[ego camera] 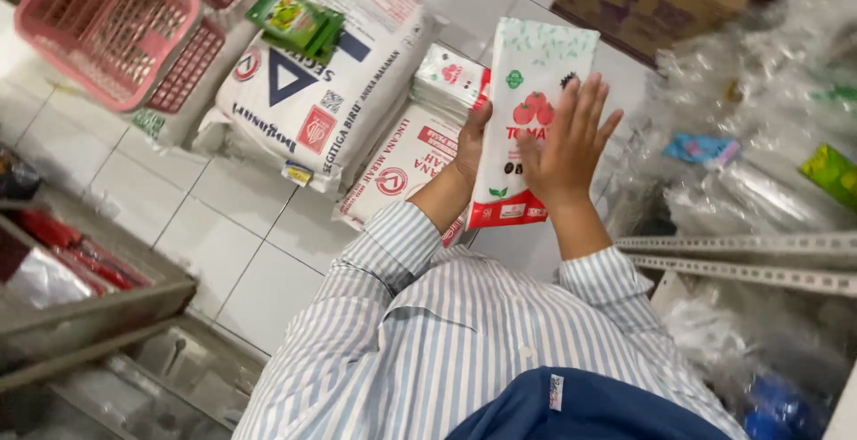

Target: The person picks up a plastic bag from a stack on a bag of flour, turns it over, and places it on a shelf, repeating this process with a stack of bags and then another single bag.

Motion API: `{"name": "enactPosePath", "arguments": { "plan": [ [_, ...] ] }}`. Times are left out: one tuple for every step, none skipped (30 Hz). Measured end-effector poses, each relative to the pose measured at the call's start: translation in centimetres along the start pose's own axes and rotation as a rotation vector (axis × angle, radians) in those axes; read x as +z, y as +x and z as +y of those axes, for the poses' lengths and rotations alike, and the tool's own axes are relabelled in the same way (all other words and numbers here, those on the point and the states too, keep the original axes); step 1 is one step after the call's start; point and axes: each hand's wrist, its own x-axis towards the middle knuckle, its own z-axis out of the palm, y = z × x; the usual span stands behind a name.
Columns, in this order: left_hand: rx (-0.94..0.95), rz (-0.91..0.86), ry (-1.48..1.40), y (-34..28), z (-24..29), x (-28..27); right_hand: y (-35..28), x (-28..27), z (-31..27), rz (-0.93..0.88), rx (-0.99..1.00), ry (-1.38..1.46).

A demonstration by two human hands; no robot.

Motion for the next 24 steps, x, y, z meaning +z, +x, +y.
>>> {"name": "enactPosePath", "arguments": {
  "plan": [
    [-0.065,-0.022,-0.035,0.2,-1.3,-0.9,-0.7,-0.8,0.9,0.038,0.057,-0.003],
    [-0.057,0.023,0.128,0.9,-2.2,-1.5,-1.4,-1.3,1.0,0.049,-0.019,0.077],
    [-0.046,0.058,0.293,1.4,-3.2,-1.7,-2.0,-1.3,0.4,0.062,-0.098,0.153],
    [-0.026,0.081,0.459,2.1,-4.0,-1.5,-2.4,-1.8,0.4,0.078,-0.184,0.226],
    [-0.118,0.040,0.314,2.4,-5.1,-0.9,-2.4,-2.7,1.3,0.055,-0.146,0.162],
    [-0.207,0.022,0.159,1.3,-6.6,-0.2,-2.7,-3.6,2.3,0.014,-0.103,0.109],
    [-0.294,0.011,0.004,0.7,-8.0,0.7,-3.1,-4.5,3.3,-0.028,-0.059,0.058],
    [-0.324,-0.004,-0.022,0.2,-9.4,1.6,-3.7,-5.4,4.2,0.033,0.041,0.035],
    [-0.355,-0.018,-0.049,-0.2,-10.8,2.4,-4.3,-6.4,5.2,0.094,0.140,0.011],
    [-0.378,-0.025,-0.082,-1.1,-12.3,3.0,-5.8,-7.3,5.7,0.145,0.237,-0.013],
    [-0.359,0.020,-0.021,-1.6,-13.5,3.4,-7.8,-7.7,5.2,0.130,0.174,0.004],
    [-0.334,0.055,0.045,-1.6,-14.4,3.8,-9.4,-7.9,4.2,0.121,0.101,0.020],
    [-0.309,0.088,0.112,-1.8,-15.3,4.1,-11.4,-8.3,3.4,0.111,0.029,0.036],
    [-0.300,0.075,0.051,-2.2,-16.1,4.5,-13.8,-9.2,2.7,0.054,-0.004,0.018],
    [-0.291,0.063,-0.011,-2.9,-17.0,4.9,-16.5,-10.1,1.8,-0.005,-0.036,0.002],
    [-0.279,0.055,-0.074,-3.7,-17.8,5.3,-19.0,-10.8,0.9,-0.065,-0.069,-0.011],
    [-0.291,0.045,-0.041,-4.7,-18.7,5.8,-21.4,-11.6,0.5,-0.025,0.053,-0.100],
    [-0.294,0.032,-0.007,-5.4,-19.4,6.4,-23.6,-12.5,0.4,0.015,0.165,-0.187],
    [-0.297,0.019,0.028,-6.2,-20.3,7.1,-25.5,-13.3,0.4,0.055,0.277,-0.274],
    [-0.312,0.026,0.122,-7.1,-21.2,7.8,-27.3,-13.7,0.3,0.120,0.285,-0.049],
    [-0.327,0.031,0.217,-8.0,-22.2,8.4,-28.9,-13.9,0.3,0.189,0.290,0.175],
    [-0.355,0.029,0.311,-8.5,-23.3,9.0,-30.4,-13.9,0.4,0.268,0.301,0.392],
    [-0.298,-0.017,0.585,-8.9,-25.3,9.7,-31.3,-13.7,0.6,0.278,0.291,0.654],
    [-0.238,-0.074,0.854,-9.4,-28.2,10.7,-32.1,-13.5,0.8,0.289,0.284,0.931]
  ]
}}
